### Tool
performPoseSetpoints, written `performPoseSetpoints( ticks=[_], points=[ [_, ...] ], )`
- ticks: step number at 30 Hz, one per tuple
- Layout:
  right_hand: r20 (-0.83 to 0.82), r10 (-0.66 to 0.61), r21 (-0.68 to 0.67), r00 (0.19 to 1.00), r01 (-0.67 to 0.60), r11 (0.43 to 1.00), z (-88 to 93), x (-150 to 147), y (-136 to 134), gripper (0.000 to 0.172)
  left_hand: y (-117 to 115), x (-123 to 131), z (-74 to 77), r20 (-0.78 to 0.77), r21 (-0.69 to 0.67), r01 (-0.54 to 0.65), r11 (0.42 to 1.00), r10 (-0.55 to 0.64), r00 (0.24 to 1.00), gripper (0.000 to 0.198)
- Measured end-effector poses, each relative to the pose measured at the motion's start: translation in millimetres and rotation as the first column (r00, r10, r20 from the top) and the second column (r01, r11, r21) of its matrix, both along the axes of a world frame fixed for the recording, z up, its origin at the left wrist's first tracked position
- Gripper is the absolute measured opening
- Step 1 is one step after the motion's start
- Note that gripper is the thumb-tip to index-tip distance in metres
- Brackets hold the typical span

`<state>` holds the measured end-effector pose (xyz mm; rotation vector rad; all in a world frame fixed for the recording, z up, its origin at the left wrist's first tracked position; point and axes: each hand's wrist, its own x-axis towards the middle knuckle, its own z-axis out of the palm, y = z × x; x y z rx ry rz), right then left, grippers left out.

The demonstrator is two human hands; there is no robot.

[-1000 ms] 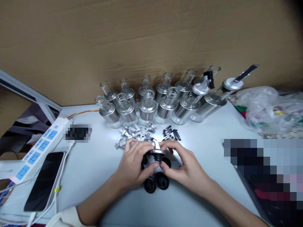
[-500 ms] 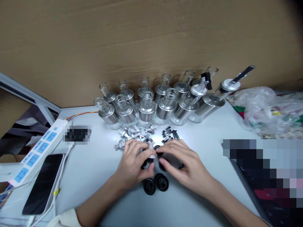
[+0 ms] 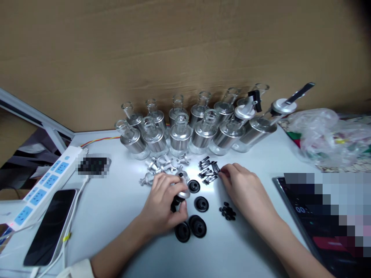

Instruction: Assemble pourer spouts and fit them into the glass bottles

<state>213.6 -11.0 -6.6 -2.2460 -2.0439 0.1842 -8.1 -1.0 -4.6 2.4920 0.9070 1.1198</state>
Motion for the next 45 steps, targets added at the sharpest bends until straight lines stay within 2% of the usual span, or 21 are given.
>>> performPoseSetpoints(
  ticks=[5,9,12,14,17,19,23,26,33,45],
  points=[
    [0.103,-0.017,-0.008,0.994,0.018,1.0,5.3,-2,0,0.016,-2,-1,-2.0,-0.003,-0.056,-0.006,0.998,0.006,1.0,0.052],
    [0.091,-0.054,0.026,0.994,0.052,0.998,0.4,1,1,0.014,-4,-2,-2.3,-0.034,-0.058,-0.028,0.998,0.026,0.999,0.066],
    [-0.029,-0.072,0.1,0.997,0.074,0.992,-1.8,3,2,0.013,-4,-4,-3.2,-0.051,-0.074,-0.018,0.997,0.014,0.999,0.069],
    [-0.222,-0.047,0.152,0.974,0.083,0.985,1.5,2,1,0.009,-3,-4,-3.6,-0.057,-0.087,-0.005,0.996,0.0,0.998,0.069],
    [-0.547,0.07,0.191,0.834,0.043,0.981,12.0,-7,-3,0.009,-3,-4,-3.4,-0.056,-0.081,0.008,0.997,-0.012,0.998,0.07],
    [-0.67,0.144,0.226,0.728,0.015,0.974,18.1,-16,-8,0.012,-3,-3,-2.7,-0.05,-0.061,0.011,0.998,-0.014,0.999,0.07],
    [-0.781,0.232,0.292,0.58,0.01,0.956,20.9,-30,-18,0.013,-3,-2,-1.5,-0.055,-0.04,0.01,0.999,-0.012,0.998,0.069],
    [-0.821,0.251,0.284,0.513,-0.015,0.959,18.4,-33,-21,0.012,-3,-3,-1.9,-0.059,-0.054,0.011,0.999,-0.014,0.998,0.069],
    [-0.829,0.292,0.281,0.477,-0.096,0.955,16.2,-37,-20,0.015,-4,-2,-3.8,-0.049,-0.071,0.023,0.997,-0.026,0.998,0.071],
    [-0.798,0.354,0.309,0.488,-0.174,0.935,14.1,-43,-22,0.011,-4,-3,-3.6,-0.09,-0.121,0.097,0.988,-0.108,0.99,0.077]
  ],
)
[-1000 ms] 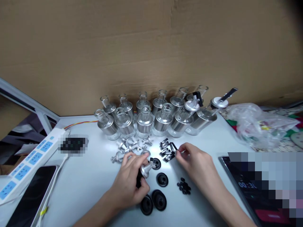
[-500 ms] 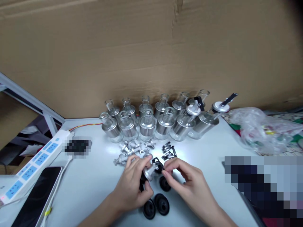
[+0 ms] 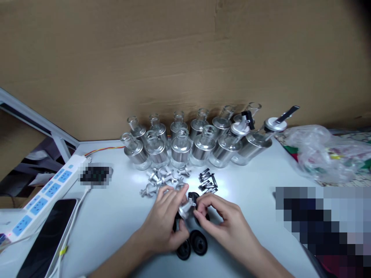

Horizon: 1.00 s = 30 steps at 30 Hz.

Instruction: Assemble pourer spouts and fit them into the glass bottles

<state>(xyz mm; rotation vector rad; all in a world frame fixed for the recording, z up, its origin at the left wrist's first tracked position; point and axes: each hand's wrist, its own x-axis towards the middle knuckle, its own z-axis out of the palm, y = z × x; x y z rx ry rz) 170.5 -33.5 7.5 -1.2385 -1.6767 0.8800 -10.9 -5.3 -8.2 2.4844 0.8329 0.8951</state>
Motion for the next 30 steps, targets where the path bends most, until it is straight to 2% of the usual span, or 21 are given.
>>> performPoseSetpoints(
  ticks=[8,12,15,19,23,30],
  points=[
    [-0.007,0.048,-0.026,0.999,-0.048,0.998,2.0,0,1,0.012,4,-1,4.6,-0.063,-0.007,0.016,1.0,-0.016,0.998,0.067],
    [-0.085,0.047,-0.146,0.995,-0.059,0.987,5.2,2,0,0.011,3,-1,6.6,-0.067,-0.011,-0.018,1.0,0.017,0.998,0.062],
    [-0.25,-0.017,-0.347,0.968,-0.073,0.935,9.7,3,0,0.008,3,-2,5.0,-0.051,-0.016,-0.028,0.999,0.027,0.998,0.061],
    [-0.463,-0.093,-0.545,0.882,-0.201,0.814,11.4,5,4,0.023,3,-3,1.0,-0.029,-0.018,-0.016,1.0,0.015,0.999,0.063],
    [-0.55,-0.09,-0.591,0.83,-0.311,0.745,5.1,7,8,0.032,2,-2,-3.3,-0.016,-0.033,-0.009,0.999,0.009,1.0,0.063],
    [-0.601,-0.064,-0.563,0.797,-0.366,0.741,-0.1,7,8,0.033,3,-1,-1.5,0.002,-0.024,-0.027,0.999,0.027,1.0,0.059]
  ],
)
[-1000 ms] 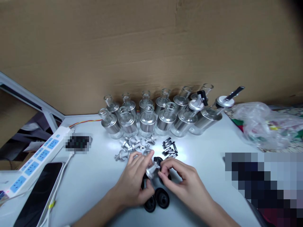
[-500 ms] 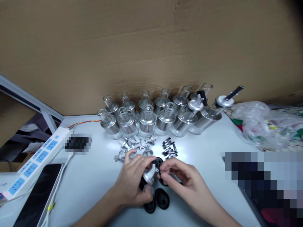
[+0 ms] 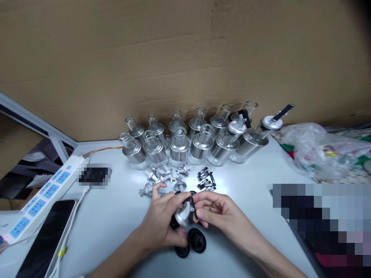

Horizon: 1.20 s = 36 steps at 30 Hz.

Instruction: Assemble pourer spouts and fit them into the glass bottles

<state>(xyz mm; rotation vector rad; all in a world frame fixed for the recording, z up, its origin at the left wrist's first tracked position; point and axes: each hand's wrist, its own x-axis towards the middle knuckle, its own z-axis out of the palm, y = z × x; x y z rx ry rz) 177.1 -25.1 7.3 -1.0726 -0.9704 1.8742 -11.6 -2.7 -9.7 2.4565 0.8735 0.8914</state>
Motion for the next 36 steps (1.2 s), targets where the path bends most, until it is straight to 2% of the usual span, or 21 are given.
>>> performPoseSetpoints(
  ticks=[5,14,21,31,36],
  points=[
    [-0.008,-0.004,0.018,1.0,0.004,1.0,1.8,-1,0,0.034,0,2,1.7,0.004,0.024,-0.005,1.0,0.005,1.0,0.056],
    [-0.026,0.012,0.063,1.0,-0.01,0.998,4.7,-2,-3,0.032,-2,3,-5.1,0.053,-0.003,-0.003,1.0,0.003,0.999,0.056],
    [-0.144,0.066,0.078,0.987,-0.055,0.995,7.4,-1,-5,0.03,-5,4,-6.2,0.162,-0.079,0.088,0.993,-0.075,0.984,0.05],
    [-0.161,0.084,0.054,0.983,-0.076,0.996,9.7,4,-3,0.03,-5,2,-4.3,0.157,-0.168,0.153,0.974,-0.127,0.979,0.044],
    [-0.173,0.07,0.018,0.983,-0.068,0.998,3.0,4,-3,0.033,-4,2,-1.1,0.14,-0.125,0.139,0.982,-0.121,0.983,0.047]
  ],
)
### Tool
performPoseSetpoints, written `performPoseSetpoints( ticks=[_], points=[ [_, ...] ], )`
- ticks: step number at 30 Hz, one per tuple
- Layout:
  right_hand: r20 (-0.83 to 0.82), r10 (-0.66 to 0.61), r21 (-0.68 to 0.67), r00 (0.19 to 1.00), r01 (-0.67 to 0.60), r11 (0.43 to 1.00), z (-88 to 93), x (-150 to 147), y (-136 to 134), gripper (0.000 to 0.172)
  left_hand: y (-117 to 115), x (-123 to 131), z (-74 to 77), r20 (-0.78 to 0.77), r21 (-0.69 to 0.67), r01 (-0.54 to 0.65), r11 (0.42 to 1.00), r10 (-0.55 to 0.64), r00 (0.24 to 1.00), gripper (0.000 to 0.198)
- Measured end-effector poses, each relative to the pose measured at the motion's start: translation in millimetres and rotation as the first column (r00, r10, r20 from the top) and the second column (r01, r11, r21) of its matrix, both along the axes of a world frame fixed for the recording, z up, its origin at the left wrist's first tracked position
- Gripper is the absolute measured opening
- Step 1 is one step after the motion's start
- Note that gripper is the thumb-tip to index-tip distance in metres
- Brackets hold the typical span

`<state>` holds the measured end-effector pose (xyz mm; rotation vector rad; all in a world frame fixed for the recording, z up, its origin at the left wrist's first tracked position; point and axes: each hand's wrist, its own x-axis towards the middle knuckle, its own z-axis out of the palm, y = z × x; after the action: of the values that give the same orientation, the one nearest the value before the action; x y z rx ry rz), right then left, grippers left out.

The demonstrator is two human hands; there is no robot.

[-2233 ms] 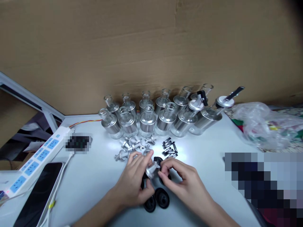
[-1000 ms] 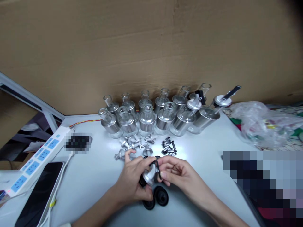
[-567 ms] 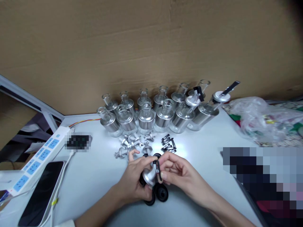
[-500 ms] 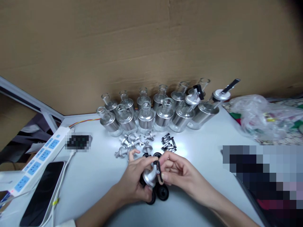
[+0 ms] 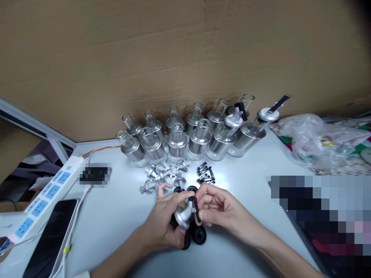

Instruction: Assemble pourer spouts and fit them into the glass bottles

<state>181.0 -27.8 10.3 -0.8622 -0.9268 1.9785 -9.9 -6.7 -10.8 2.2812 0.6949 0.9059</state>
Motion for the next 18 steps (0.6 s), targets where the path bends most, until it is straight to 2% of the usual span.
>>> performPoseSetpoints(
  ticks=[3,7,11,18],
  points=[
    [-0.06,0.004,-0.073,0.998,-0.008,0.997,-4.0,-2.2,0.2,0.039,-0.5,1.9,-1.2,-0.008,-0.015,0.004,1.0,-0.004,1.0,0.053],
    [-0.101,0.082,-0.117,0.991,-0.094,0.989,-3.6,-4.0,0.8,0.039,-1.8,4.4,-5.6,0.015,-0.064,0.02,0.998,-0.02,1.0,0.058],
    [-0.028,0.094,-0.06,0.995,-0.096,0.994,-2.8,-3.2,0.1,0.032,-0.7,2.6,-4.4,0.002,-0.067,0.025,0.997,-0.025,1.0,0.059],
    [0.17,-0.004,0.125,0.986,-0.017,0.992,-0.4,-3.0,-4.1,0.032,-0.1,0.1,-0.5,-0.075,0.025,-0.004,1.0,0.006,0.997,0.065]
  ],
)
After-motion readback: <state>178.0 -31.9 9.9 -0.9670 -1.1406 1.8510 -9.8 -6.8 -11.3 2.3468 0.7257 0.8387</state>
